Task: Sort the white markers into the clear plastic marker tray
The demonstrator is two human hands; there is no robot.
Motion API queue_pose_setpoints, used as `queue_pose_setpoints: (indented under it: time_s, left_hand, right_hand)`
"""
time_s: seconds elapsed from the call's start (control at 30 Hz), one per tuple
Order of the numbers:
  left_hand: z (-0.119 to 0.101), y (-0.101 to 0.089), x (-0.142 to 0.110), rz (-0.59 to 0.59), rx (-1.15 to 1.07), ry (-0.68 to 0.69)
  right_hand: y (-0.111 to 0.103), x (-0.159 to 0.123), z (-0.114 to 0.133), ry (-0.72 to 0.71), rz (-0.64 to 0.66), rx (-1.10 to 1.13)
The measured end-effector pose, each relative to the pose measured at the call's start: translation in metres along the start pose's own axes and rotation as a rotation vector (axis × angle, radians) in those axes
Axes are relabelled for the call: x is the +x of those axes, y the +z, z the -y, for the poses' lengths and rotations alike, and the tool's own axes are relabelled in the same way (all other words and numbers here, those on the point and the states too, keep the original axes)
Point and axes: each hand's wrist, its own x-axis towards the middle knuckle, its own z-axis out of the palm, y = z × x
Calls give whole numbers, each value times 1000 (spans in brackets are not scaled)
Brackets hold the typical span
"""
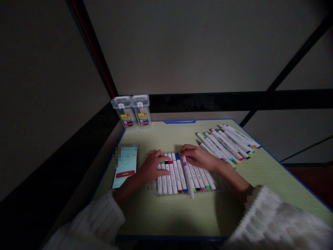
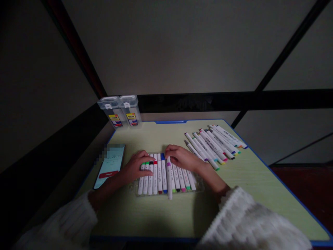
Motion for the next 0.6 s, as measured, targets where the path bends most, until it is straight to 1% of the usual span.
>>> queue_pose_setpoints:
  time_s: [0.1,0.17,0.47,0.6]
  left_hand:
    - [-2,-1,-1,12,-2,51]
    - [-4,0,0,5,-2,55]
    - [-7,12,30,-78,-60,-78]
    - [-9,17,35,-128,-84,-126]
  right_hand:
    - [-1,-1,-1,15,4,-13]
    - [-1,-2,-1,23,-2,-6]
    - [1,-1,-3,45,-37,72]
    - [3,0,-4,45,-63,90]
